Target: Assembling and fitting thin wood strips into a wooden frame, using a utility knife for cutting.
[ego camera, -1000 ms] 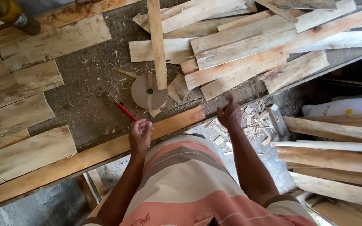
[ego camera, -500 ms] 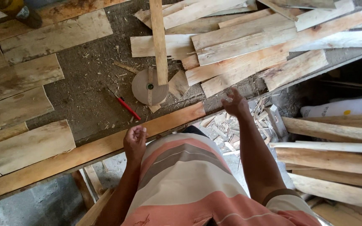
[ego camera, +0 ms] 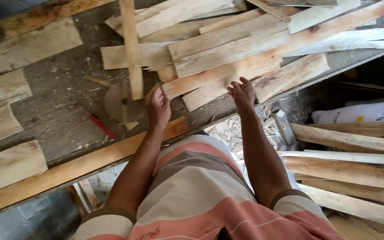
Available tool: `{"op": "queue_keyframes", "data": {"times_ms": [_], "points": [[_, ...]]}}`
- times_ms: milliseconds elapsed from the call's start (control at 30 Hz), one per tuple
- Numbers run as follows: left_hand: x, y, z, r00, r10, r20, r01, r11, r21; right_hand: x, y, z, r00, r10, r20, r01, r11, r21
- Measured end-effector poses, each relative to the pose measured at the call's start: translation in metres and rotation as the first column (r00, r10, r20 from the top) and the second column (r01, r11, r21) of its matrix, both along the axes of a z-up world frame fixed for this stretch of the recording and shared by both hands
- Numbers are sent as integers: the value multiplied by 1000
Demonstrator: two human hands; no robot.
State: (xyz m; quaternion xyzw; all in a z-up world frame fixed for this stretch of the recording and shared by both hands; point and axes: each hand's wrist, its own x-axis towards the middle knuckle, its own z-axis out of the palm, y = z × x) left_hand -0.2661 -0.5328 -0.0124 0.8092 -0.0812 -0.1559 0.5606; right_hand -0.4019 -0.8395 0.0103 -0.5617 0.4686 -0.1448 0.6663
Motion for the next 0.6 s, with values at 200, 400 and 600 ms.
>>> {"op": "queue_keyframes", "data": {"times_ms": [200, 400, 600], "points": [[-9, -35, 45, 957, 291, -10, -284, 938, 201, -5, -53, 14, 984, -180, 12, 180, 983, 23], [-27, -20, 56, 765, 319, -560, -387, 922, -3, -23, -98, 13, 942, -309, 130, 296, 949, 107], [-34, -6, 30, 518, 190, -834, -524, 841, -134, -27, -122, 24, 928, -264, 262, 258, 964, 60]]}}
